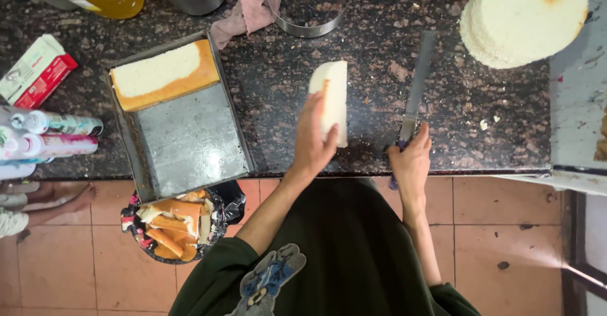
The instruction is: The person trims the top crust off a rectangular cake sponge, discards the scraps into a bin, and then uses a metal ring and a knife to cut circular layers from the sponge.
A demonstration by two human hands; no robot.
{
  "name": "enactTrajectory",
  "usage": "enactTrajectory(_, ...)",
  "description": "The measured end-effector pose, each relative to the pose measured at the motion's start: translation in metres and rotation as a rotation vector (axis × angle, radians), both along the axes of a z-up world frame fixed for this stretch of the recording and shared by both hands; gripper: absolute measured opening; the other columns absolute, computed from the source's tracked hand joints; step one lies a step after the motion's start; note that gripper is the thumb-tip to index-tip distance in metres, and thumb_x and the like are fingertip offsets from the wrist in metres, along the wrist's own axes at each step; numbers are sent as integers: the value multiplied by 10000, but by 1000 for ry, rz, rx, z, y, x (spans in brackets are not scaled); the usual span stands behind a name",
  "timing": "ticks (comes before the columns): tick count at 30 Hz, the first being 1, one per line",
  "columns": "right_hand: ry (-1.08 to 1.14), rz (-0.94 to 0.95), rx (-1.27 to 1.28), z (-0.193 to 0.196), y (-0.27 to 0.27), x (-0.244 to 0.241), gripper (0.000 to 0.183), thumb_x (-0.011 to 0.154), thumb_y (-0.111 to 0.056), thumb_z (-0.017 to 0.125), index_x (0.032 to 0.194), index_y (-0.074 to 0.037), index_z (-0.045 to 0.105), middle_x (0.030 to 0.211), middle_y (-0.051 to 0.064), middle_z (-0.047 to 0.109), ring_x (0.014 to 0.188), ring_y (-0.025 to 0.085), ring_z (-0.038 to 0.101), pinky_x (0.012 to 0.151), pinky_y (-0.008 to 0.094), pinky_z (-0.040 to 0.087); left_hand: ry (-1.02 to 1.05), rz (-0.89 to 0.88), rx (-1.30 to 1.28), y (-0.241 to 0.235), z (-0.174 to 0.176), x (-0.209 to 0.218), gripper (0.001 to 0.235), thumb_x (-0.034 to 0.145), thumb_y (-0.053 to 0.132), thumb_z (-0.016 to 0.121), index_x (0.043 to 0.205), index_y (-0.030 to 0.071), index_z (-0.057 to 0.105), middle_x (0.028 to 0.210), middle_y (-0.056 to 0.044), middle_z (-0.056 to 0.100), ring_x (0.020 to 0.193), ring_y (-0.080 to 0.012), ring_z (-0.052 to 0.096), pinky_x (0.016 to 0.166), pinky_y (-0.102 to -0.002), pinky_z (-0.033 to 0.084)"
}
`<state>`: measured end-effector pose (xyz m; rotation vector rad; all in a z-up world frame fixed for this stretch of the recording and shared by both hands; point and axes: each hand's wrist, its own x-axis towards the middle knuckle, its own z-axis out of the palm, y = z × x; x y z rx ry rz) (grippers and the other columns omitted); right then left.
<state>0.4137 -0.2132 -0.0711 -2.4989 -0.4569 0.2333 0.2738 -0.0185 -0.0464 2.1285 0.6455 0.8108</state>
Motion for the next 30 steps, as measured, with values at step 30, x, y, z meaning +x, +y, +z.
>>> enactTrajectory(30, 834, -127, 539, 71, 48, -113, 349, 1087, -264, 408, 1234, -2, 585, 638, -4, 465, 440, 79, 416, 375, 268, 370, 14, -259, -693, 25, -46, 52, 743, 1064, 268, 461, 1610, -75, 92, 1709, -265, 96, 1591, -346, 125, 1278, -398, 150)
